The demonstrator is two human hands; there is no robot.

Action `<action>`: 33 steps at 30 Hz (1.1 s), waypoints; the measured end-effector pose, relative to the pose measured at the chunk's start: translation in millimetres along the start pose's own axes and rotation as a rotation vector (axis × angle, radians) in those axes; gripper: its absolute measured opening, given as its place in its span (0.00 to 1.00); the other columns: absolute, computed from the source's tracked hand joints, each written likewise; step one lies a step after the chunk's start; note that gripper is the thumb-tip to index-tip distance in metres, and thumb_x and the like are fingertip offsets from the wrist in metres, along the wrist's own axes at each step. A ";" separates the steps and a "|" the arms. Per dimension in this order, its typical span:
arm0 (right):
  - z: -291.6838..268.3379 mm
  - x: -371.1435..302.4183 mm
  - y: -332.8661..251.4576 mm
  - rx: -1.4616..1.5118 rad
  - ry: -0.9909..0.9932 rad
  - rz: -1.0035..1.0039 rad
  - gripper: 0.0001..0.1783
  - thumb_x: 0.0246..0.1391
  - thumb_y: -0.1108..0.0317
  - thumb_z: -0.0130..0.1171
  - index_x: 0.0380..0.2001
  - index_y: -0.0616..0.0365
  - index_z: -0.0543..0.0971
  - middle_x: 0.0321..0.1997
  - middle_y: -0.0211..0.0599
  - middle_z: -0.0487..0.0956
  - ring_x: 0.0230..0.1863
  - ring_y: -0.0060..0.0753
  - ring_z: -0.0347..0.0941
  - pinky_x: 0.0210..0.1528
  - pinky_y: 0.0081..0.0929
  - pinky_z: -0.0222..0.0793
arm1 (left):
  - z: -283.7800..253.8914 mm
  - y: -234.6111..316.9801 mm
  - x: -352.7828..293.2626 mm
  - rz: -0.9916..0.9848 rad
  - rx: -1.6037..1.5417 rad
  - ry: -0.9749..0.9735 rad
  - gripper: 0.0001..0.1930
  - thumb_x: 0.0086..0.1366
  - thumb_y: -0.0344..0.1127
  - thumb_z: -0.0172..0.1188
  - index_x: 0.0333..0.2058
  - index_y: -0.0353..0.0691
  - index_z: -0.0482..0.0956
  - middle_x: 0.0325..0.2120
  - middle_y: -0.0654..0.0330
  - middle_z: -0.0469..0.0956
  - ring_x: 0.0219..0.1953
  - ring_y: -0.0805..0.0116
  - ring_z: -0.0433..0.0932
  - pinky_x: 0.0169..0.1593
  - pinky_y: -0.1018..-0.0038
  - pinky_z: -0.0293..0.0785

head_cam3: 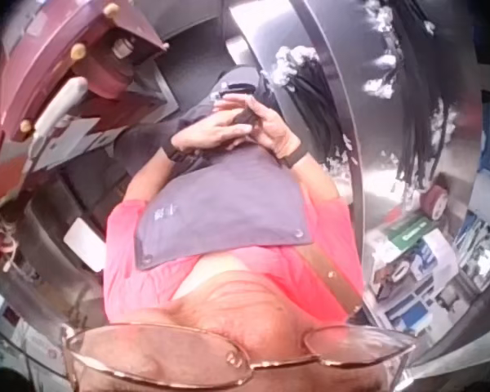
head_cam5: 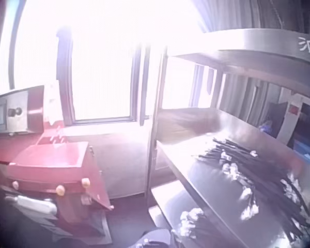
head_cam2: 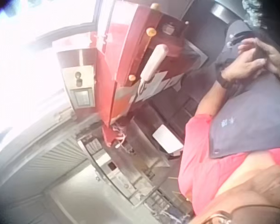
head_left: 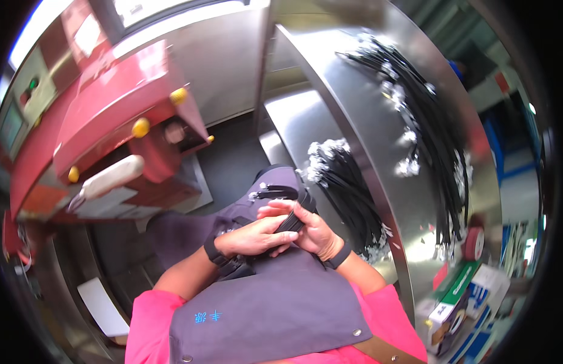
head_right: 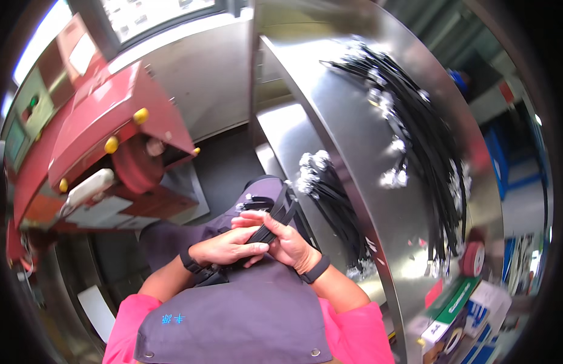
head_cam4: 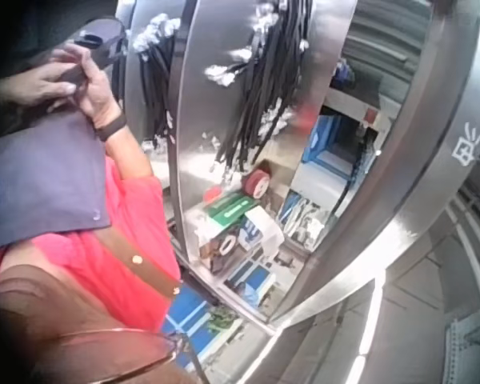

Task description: Attaching hardware components to black leather straps using a machine and manual assembly.

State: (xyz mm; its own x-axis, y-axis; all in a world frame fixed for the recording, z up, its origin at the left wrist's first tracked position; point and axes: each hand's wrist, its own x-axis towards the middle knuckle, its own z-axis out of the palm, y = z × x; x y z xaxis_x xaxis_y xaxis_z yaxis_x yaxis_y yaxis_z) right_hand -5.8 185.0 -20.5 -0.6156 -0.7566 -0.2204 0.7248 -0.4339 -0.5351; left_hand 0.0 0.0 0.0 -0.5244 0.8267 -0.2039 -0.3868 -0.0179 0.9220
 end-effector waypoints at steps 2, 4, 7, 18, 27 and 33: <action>2.5 -7.8 -11.5 0.061 0.063 -0.034 0.27 0.64 0.48 0.42 0.51 0.63 0.71 0.57 0.50 0.70 0.61 0.48 0.64 0.59 0.47 0.66 | 14.2 -6.9 3.9 0.040 -0.046 0.107 0.13 0.71 0.43 0.49 0.39 0.37 0.72 0.24 0.67 0.70 0.24 0.80 0.70 0.30 0.81 0.68; 14.9 40.9 16.5 0.088 -0.016 -0.158 0.23 0.65 0.52 0.41 0.48 0.61 0.72 0.52 0.50 0.74 0.58 0.49 0.67 0.61 0.48 0.62 | -19.7 -4.1 -49.9 -0.031 0.102 0.254 0.15 0.68 0.43 0.54 0.42 0.37 0.72 0.27 0.63 0.74 0.30 0.76 0.73 0.36 0.78 0.70; 27.7 46.9 26.5 0.032 -0.023 -0.173 0.20 0.66 0.55 0.41 0.44 0.61 0.73 0.47 0.47 0.76 0.56 0.49 0.69 0.62 0.47 0.60 | -27.1 -23.5 -85.5 -0.026 0.333 0.394 0.18 0.65 0.43 0.58 0.46 0.35 0.72 0.32 0.58 0.78 0.34 0.69 0.77 0.41 0.73 0.72; 55.6 96.7 39.4 -0.062 0.045 -0.008 0.14 0.64 0.60 0.48 0.43 0.60 0.73 0.47 0.46 0.76 0.54 0.48 0.70 0.60 0.46 0.63 | -16.0 -21.6 -148.3 0.042 0.375 0.824 0.14 0.67 0.39 0.55 0.47 0.38 0.74 0.20 0.60 0.74 0.22 0.75 0.76 0.27 0.77 0.70; 47.5 134.9 63.9 0.063 0.161 0.300 0.21 0.64 0.53 0.46 0.38 0.61 0.76 0.43 0.45 0.79 0.47 0.38 0.76 0.54 0.37 0.69 | -41.6 -53.6 -169.6 0.080 -0.396 0.531 0.18 0.69 0.46 0.51 0.37 0.33 0.75 0.27 0.57 0.81 0.28 0.71 0.81 0.34 0.79 0.77; 57.1 139.1 75.1 0.100 0.149 0.257 0.21 0.64 0.54 0.47 0.43 0.63 0.76 0.49 0.48 0.77 0.54 0.45 0.72 0.58 0.42 0.67 | -56.5 -84.6 -163.8 0.084 -0.333 0.615 0.16 0.67 0.43 0.55 0.36 0.32 0.79 0.25 0.65 0.78 0.26 0.80 0.75 0.30 0.81 0.70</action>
State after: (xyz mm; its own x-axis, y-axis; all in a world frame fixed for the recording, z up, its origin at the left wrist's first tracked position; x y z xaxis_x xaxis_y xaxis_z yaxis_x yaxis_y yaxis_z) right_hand -19.3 19.2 -44.8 -0.4414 -0.7711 -0.4588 0.8849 -0.2894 -0.3648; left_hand 75.7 -165.7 -63.2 -0.8585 0.3488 -0.3759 -0.4862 -0.3203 0.8130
